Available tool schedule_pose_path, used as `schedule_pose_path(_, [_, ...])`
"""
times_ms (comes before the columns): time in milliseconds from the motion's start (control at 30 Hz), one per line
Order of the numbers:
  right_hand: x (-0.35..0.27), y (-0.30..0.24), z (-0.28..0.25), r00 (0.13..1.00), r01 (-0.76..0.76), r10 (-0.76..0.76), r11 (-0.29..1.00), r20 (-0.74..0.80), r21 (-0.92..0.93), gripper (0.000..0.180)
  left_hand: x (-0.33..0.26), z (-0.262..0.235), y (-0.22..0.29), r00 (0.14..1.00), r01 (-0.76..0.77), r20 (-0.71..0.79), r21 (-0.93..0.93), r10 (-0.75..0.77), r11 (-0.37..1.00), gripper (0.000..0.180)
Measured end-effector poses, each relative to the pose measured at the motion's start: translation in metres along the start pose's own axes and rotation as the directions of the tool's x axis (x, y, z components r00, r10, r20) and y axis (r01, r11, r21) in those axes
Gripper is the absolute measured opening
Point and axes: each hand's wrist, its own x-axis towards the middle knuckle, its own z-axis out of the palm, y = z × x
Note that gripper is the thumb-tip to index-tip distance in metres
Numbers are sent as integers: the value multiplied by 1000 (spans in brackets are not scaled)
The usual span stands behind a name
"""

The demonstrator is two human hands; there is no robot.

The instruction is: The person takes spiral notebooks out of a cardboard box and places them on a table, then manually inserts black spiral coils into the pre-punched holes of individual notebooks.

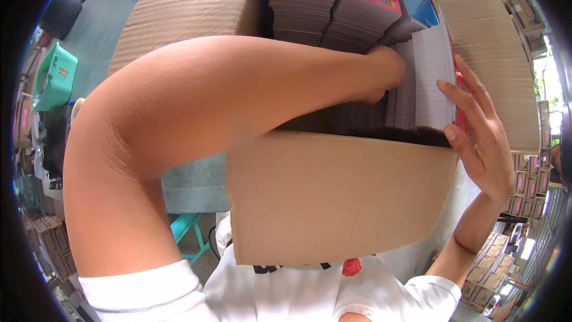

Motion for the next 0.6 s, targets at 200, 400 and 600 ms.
schedule_pose_path(200, [4, -1, 3, 1000, 11, -11, 1000, 12, 5, 42, 4, 19, -5, 966, 175, 69, -884, -248, 434, 27])
schedule_pose_path(400, [2, 0, 5, 998, 66, -66, 998, -25, 14, 40, 3, 28, -27, 989, 139, 114, -926, -91, 351, 26])
schedule_pose_path(600, [-1, 8, 7, 999, 39, -39, 999, -10, 18, 37, 6, 28, -28, 977, 201, 179, -955, -115, 221, 28])
